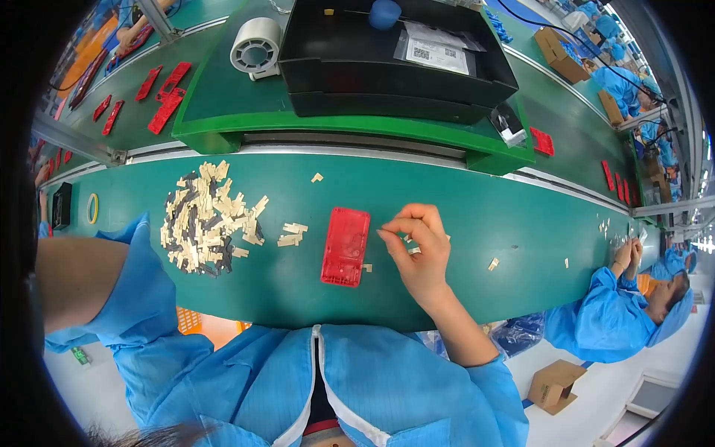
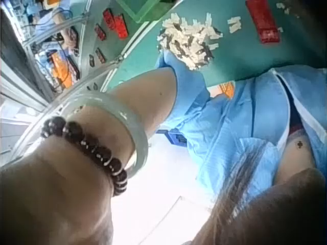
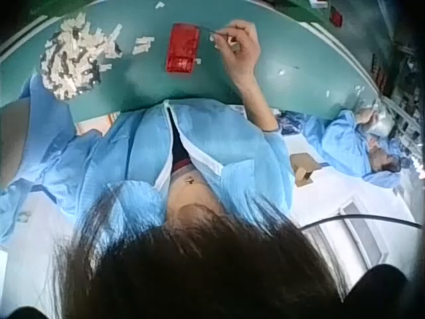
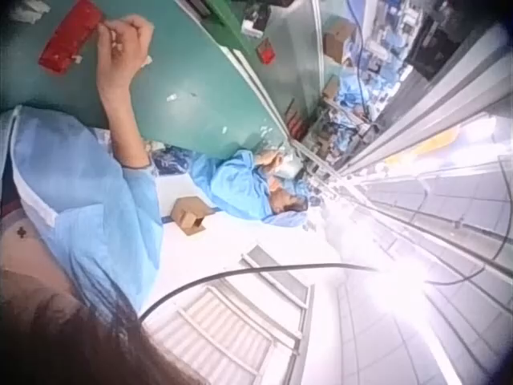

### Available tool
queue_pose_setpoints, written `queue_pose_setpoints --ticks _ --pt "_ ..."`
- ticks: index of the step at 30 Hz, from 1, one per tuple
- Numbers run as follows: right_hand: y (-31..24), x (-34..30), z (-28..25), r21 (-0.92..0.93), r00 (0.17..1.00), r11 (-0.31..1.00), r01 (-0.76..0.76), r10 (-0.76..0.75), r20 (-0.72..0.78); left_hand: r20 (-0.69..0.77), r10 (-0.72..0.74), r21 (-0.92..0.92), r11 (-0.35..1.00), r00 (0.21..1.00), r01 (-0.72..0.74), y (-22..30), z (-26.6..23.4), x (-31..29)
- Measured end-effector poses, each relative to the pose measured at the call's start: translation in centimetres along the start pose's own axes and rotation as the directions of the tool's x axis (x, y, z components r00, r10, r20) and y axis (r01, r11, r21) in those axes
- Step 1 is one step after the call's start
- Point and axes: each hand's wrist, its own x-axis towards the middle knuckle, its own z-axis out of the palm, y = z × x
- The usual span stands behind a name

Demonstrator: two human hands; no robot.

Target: The person assembles small gold-colored electronic components into red plastic housings by hand.

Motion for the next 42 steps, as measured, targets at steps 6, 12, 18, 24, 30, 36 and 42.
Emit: queue_pose_setpoints --ticks 6,12,18,24,30,36,42 --pt "1.3 -0.8 -0.6 -0.088 0.999 0.996 -0.004 0.001 -0.039 -0.073 0.145 0.02 0.989 0.987 -0.144 -0.8 -4.9 -4.0" --pt "2.3 -1.5 0.5 0.051 0.991 0.99 -0.131 0.129 0.044 -0.145 0.301 0.076 0.953 0.943 -0.293 -1.1 -8.3 -5.4" --pt "4.0 -3.0 3.9 -0.059 0.975 0.996 -0.068 0.079 0.206 -0.182 0.487 0.163 0.872 0.854 -0.462 -4.7 12.5 0.9" --pt "7.2 -2.2 3.9 0.402 0.86 0.766 -0.502 0.394 0.324 0.479 -0.262 0.67 0.726 0.838 -0.156 -12.5 24.3 -11.6" --pt "6.7 0.3 4.4 0.325 0.776 0.705 -0.63 0.557 0.297 0.301 -0.383 0.826 0.563 0.873 -0.038 -14.0 28.3 -15.3" --pt "7.2 -0.4 5.8 0.28 0.803 0.753 -0.595 0.541 0.25 0.259 -0.387 0.845 0.534 0.885 -0.014 -14.1 29.2 -15.2" --pt "6.8 -0.7 6.4 0.164 0.827 0.812 -0.56 0.534 0.178 0.262 -0.379 0.839 0.544 0.887 -0.015 -14.3 29.2 -15.6"
